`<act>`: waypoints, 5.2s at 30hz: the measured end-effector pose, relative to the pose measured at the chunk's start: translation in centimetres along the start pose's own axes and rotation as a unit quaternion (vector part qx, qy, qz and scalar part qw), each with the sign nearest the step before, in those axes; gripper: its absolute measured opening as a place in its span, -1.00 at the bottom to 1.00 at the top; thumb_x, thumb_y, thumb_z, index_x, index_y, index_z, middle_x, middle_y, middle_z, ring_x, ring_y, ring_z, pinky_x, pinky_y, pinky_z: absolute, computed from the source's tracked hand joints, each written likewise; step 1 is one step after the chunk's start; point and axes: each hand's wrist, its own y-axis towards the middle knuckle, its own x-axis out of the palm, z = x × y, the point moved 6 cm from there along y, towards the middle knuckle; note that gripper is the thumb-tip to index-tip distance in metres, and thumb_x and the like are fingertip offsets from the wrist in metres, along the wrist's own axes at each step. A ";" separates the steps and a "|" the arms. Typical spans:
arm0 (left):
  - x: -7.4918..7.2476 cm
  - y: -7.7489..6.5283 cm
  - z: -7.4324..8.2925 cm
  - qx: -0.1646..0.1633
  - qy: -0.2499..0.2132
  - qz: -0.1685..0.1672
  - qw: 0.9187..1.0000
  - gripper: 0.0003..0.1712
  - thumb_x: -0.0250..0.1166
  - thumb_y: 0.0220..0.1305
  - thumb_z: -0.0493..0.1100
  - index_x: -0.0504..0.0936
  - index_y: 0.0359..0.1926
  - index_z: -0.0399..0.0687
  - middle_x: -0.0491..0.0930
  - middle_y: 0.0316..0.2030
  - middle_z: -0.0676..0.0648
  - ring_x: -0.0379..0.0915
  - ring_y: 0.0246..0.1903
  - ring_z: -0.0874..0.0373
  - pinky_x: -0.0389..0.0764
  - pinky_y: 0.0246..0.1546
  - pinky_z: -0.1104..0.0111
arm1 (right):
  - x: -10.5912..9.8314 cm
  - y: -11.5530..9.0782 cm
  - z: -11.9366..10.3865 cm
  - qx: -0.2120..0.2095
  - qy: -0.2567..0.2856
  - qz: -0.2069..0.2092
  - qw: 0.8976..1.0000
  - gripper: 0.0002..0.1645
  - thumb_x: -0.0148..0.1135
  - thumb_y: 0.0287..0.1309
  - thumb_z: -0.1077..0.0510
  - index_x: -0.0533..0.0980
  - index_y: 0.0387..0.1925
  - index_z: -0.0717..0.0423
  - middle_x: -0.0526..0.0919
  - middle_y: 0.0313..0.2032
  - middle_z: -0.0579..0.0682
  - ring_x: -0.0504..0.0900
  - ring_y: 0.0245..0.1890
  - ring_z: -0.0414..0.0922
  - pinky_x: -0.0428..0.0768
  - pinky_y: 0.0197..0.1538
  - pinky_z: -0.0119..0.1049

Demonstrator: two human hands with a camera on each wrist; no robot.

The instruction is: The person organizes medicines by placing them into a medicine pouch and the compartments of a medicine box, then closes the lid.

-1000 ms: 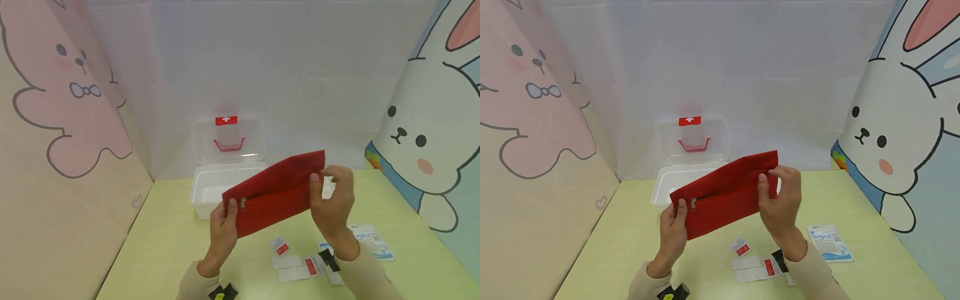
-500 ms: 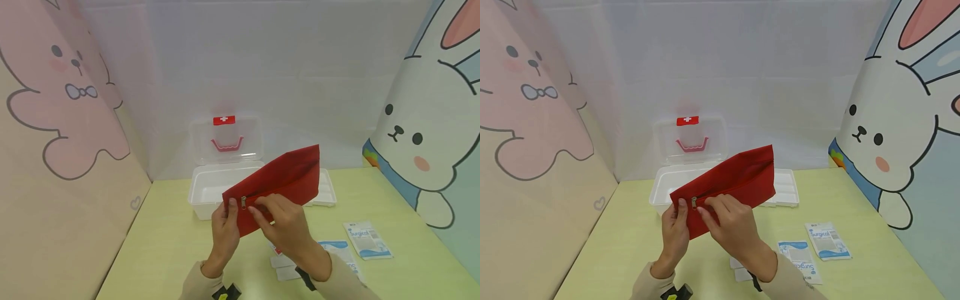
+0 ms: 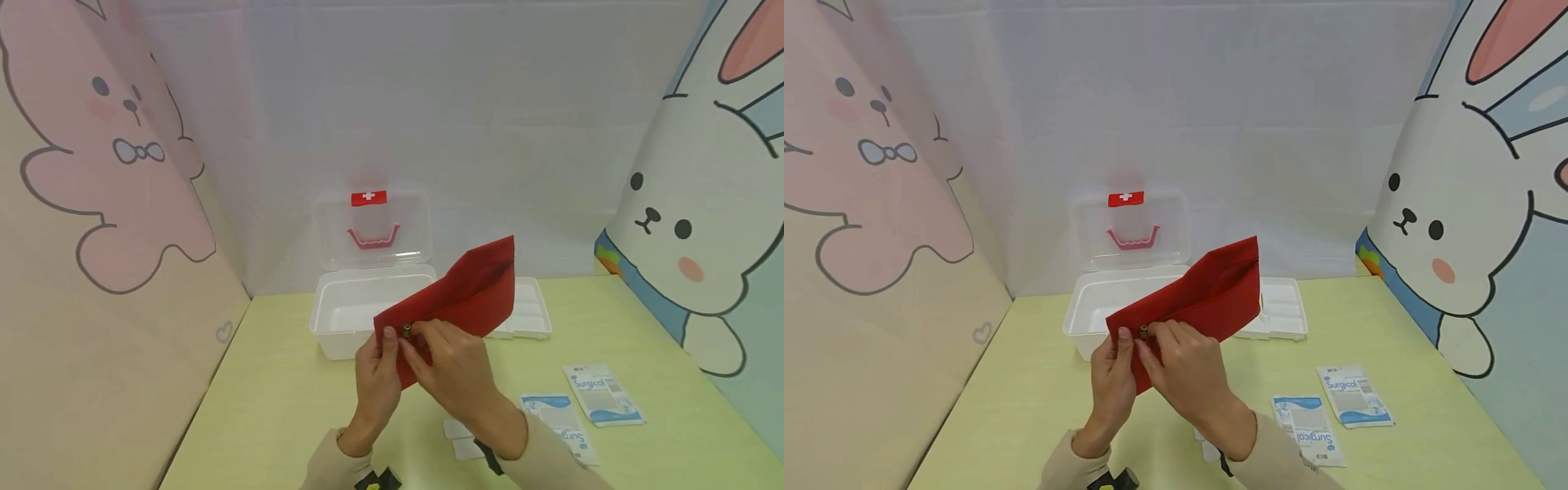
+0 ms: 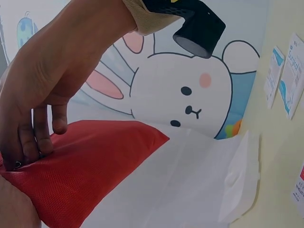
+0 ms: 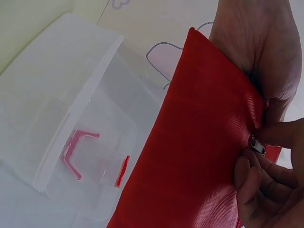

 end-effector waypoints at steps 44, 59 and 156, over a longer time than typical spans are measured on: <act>0.1 -0.2 0.4 0.047 0.021 0.001 0.999 -0.76 0.02 0.47 -0.30 0.65 -0.16 -0.19 0.71 -0.40 -0.18 0.64 -0.43 0.19 0.68 -0.44 0.27 | -0.7 -0.5 0.6 -0.033 0.046 0.047 0.997 -0.84 0.22 0.28 0.18 0.54 -0.35 0.22 0.64 -0.55 0.01 0.59 -0.60 -0.18 0.68 -0.43 -0.35; -0.8 -0.4 -1.0 0.015 0.031 0.007 0.999 -0.76 0.04 0.46 -0.27 0.65 -0.09 -0.20 0.74 -0.28 -0.19 0.70 -0.33 0.04 0.71 -0.32 0.28 | -0.9 -1.0 2.8 0.006 0.023 0.030 0.999 -0.74 0.47 -0.12 0.37 0.52 -0.39 0.24 0.63 -0.58 0.01 0.56 -0.63 -0.19 0.65 -0.49 -0.37; -6.9 0.1 -2.8 -0.087 -0.007 0.018 0.996 -0.69 0.01 0.51 -0.11 0.61 -0.04 -0.20 0.71 -0.26 0.00 0.69 -0.32 0.09 0.72 -0.32 0.21 | -2.7 -3.9 13.2 0.248 0.254 -0.108 0.929 -0.63 0.00 0.43 0.18 0.46 0.18 0.22 0.71 -0.09 0.18 0.72 -0.23 -0.12 0.65 -0.19 -0.47</act>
